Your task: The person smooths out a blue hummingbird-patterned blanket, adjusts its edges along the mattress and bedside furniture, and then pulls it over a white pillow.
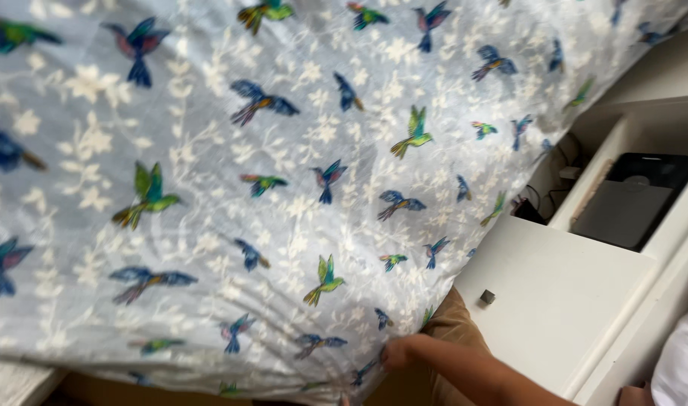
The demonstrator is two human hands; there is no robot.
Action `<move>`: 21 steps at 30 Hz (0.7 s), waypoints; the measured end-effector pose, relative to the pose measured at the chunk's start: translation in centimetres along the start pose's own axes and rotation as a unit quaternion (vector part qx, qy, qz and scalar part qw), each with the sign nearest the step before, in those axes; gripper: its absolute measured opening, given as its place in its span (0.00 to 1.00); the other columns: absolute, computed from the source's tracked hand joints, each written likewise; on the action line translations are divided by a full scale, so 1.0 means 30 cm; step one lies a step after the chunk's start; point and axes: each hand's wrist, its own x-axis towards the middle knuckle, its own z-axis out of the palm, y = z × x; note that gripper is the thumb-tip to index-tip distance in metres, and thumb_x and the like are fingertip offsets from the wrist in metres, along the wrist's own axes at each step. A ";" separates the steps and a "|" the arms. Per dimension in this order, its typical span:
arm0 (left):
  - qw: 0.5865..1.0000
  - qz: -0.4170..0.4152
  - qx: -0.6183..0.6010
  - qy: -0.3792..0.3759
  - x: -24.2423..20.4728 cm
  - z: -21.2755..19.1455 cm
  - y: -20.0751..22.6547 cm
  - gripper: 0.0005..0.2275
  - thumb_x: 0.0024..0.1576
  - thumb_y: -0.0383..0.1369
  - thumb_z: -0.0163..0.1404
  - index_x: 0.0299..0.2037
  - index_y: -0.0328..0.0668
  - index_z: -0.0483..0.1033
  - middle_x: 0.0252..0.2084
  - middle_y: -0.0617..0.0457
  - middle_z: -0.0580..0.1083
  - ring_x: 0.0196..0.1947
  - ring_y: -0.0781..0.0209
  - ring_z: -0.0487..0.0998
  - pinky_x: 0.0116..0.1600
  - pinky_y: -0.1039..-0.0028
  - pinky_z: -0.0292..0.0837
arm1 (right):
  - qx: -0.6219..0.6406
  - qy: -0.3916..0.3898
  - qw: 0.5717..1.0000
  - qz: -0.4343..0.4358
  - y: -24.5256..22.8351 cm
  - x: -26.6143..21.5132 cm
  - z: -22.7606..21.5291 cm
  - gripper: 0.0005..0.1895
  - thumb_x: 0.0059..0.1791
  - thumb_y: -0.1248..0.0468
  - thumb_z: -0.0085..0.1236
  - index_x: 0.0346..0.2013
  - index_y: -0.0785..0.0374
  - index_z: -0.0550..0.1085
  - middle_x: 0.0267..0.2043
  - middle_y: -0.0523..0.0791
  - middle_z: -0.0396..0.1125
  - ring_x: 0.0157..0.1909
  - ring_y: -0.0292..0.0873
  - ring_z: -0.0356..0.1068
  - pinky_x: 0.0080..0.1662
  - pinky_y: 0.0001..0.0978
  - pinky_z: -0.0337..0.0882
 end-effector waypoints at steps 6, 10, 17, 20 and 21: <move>0.923 -0.115 -0.193 -0.312 -0.060 0.073 -0.058 0.18 0.54 0.47 0.47 0.52 0.56 0.73 0.54 0.46 0.74 0.55 0.42 0.73 0.58 0.54 0.65 | 0.296 -0.050 0.949 -0.101 -0.424 -0.309 -0.544 0.23 0.52 0.59 0.48 0.62 0.58 0.69 0.59 0.50 0.68 0.55 0.46 0.69 0.52 0.35 0.70; 0.871 -0.202 -0.242 -0.376 0.077 -0.057 -0.098 0.17 0.56 0.48 0.42 0.43 0.55 0.83 0.45 0.49 0.81 0.47 0.48 0.80 0.53 0.67 0.69 | 0.464 0.120 0.819 -0.315 -0.535 -0.409 -0.834 0.28 0.58 0.46 0.43 0.62 0.65 0.70 0.54 0.53 0.73 0.53 0.48 0.73 0.56 0.40 0.72; 0.872 -0.215 -0.203 -0.390 0.033 -0.032 -0.033 0.16 0.56 0.50 0.45 0.46 0.60 0.82 0.52 0.52 0.79 0.53 0.45 0.77 0.56 0.63 0.68 | 0.539 0.054 0.829 -0.138 -0.454 -0.248 -0.629 0.24 0.60 0.49 0.40 0.55 0.68 0.70 0.49 0.55 0.74 0.48 0.51 0.75 0.46 0.38 0.75; 0.869 -0.214 -0.231 -0.382 0.042 -0.034 -0.061 0.13 0.57 0.48 0.46 0.43 0.61 0.81 0.46 0.53 0.81 0.50 0.49 0.79 0.55 0.66 0.69 | 0.526 0.018 0.850 -0.022 -0.353 -0.191 -0.436 0.28 0.55 0.42 0.46 0.56 0.59 0.74 0.48 0.49 0.76 0.48 0.46 0.76 0.50 0.39 0.75; 0.870 -0.205 -0.218 -0.392 0.052 -0.037 -0.085 0.12 0.57 0.46 0.44 0.40 0.60 0.81 0.43 0.54 0.81 0.45 0.53 0.79 0.51 0.66 0.69 | 0.449 0.004 0.893 0.030 -0.303 -0.167 -0.355 0.24 0.56 0.45 0.43 0.55 0.56 0.76 0.51 0.45 0.76 0.50 0.43 0.76 0.47 0.36 0.72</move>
